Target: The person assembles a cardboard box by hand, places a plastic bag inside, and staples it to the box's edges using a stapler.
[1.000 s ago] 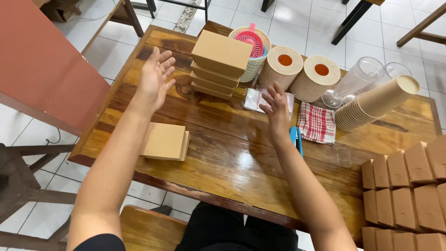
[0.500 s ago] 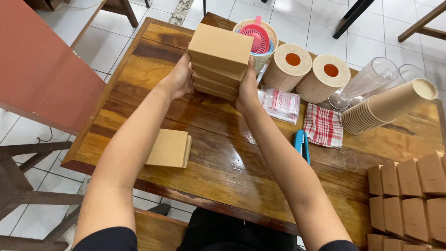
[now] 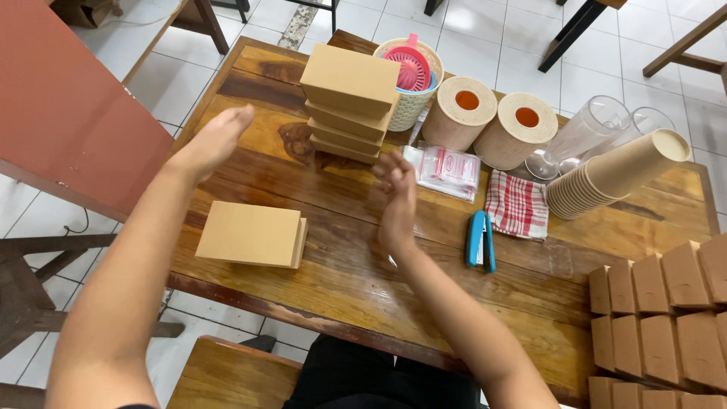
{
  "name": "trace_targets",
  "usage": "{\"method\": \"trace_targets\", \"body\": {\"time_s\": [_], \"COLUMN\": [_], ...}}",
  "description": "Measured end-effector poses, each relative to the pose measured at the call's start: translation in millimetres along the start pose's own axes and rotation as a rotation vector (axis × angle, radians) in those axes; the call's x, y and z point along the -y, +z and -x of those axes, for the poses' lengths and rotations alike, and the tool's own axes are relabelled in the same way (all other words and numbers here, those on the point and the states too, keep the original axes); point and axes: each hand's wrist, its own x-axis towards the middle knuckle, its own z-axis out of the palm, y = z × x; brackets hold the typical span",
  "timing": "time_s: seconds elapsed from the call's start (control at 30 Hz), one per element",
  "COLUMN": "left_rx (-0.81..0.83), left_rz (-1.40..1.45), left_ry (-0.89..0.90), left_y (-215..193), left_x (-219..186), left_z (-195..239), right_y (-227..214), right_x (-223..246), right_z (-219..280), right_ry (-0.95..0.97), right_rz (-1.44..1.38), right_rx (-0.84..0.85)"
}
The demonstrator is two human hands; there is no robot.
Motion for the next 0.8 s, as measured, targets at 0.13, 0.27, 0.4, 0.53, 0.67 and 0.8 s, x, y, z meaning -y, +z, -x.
{"method": "trace_targets", "body": {"time_s": [0.13, 0.27, 0.4, 0.53, 0.67, 0.8], "left_rx": [0.033, -0.019, -0.195, -0.286, -0.4, -0.452], "left_rz": [-0.339, -0.058, 0.521, 0.695, 0.691, 0.562], "left_ry": [-0.094, -0.197, -0.08, 0.053, 0.206, 0.526], "left_y": [-22, 5, 48, 89, 89, 88], "left_x": [44, 67, 129, 127, 149, 104], "left_z": [63, 137, 167, 152, 139, 151], "right_y": [12, 36, 48, 46, 33, 28], "right_x": [-28, -31, -30, -35, -36, 2], "right_z": [81, 117, 123, 124, 128, 129], "right_ry": [-0.051, -0.12, -0.246, -0.346, -0.496, -0.666], "right_rz": [0.104, 0.335, 0.544, 0.586, 0.586, 0.303], "right_rx": [0.391, 0.569, 0.531, 0.517, 0.468, 0.418]}}
